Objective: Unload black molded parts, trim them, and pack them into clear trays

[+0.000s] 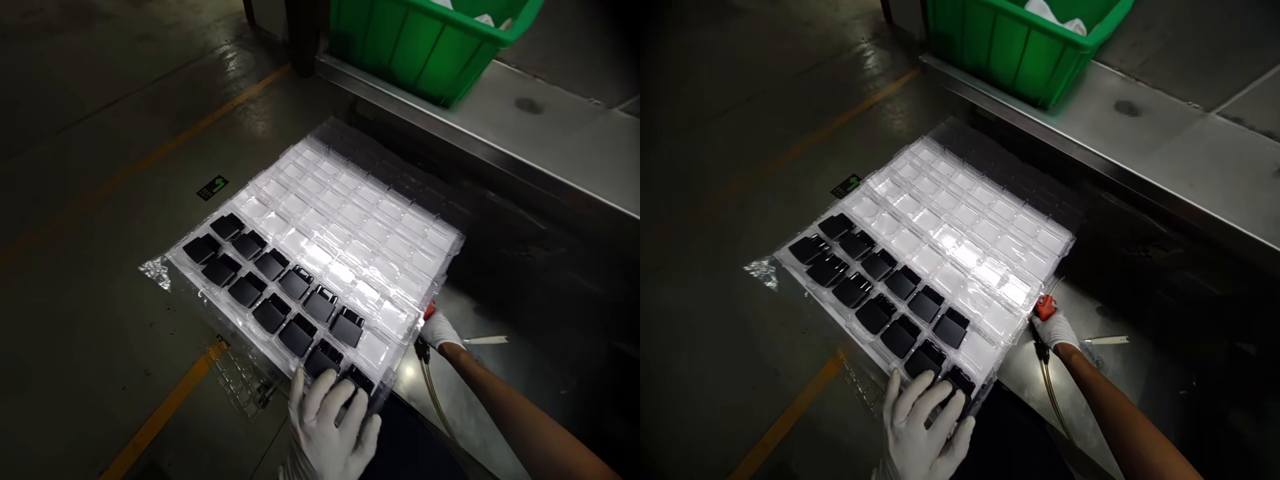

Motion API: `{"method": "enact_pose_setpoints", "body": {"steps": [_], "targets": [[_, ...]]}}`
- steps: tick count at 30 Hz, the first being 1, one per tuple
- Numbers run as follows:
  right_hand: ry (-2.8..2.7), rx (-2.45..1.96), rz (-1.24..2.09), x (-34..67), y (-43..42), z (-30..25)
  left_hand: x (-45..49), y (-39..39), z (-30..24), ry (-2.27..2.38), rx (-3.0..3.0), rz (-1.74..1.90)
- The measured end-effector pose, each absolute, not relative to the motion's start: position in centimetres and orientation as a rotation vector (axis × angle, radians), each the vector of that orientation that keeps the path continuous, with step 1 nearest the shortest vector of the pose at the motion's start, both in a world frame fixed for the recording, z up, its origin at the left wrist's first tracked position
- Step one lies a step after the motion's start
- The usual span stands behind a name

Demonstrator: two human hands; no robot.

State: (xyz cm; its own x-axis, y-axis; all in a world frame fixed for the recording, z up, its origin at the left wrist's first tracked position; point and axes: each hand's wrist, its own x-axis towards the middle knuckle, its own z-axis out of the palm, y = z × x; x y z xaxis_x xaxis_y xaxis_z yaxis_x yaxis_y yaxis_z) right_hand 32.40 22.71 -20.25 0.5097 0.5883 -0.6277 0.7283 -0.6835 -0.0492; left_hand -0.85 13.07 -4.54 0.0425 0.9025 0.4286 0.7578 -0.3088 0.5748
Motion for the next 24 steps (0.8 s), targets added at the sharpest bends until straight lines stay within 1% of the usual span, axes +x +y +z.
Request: {"method": "enact_pose_setpoints", "body": {"steps": [3, 8, 13, 17, 19, 21, 24], "targets": [[1.118, 2.507, -0.858, 32.5, 22.9, -20.7, -0.4, 12.8, -5.2, 1.748, 2.094, 1.193], [1.270, 2.470, -0.739, 32.9, 21.4, -21.9, 0.4, 12.5, -5.7, 1.833, 2.042, 1.352], [1.462, 2.498, -0.695, 33.3, 19.0, -22.7, 1.0, 12.2, -6.2, 1.805, 2.027, 1.455], [1.648, 2.516, -0.659, 33.4, 16.9, -22.2, 1.0, 12.5, -6.3, 1.749, 2.053, 1.490], [1.746, 2.519, -0.639, 33.5, 15.9, -21.7, 0.3, 13.0, -6.1, 1.653, 2.167, 1.439], [1.827, 2.524, -0.625, 33.5, 15.0, -21.4, -1.0, 13.8, -5.9, 1.557, 2.367, 1.306], [1.884, 2.539, -0.559, 33.5, 14.1, -21.2, -3.7, 15.5, -5.8, 1.567, 2.576, 1.089]]}}
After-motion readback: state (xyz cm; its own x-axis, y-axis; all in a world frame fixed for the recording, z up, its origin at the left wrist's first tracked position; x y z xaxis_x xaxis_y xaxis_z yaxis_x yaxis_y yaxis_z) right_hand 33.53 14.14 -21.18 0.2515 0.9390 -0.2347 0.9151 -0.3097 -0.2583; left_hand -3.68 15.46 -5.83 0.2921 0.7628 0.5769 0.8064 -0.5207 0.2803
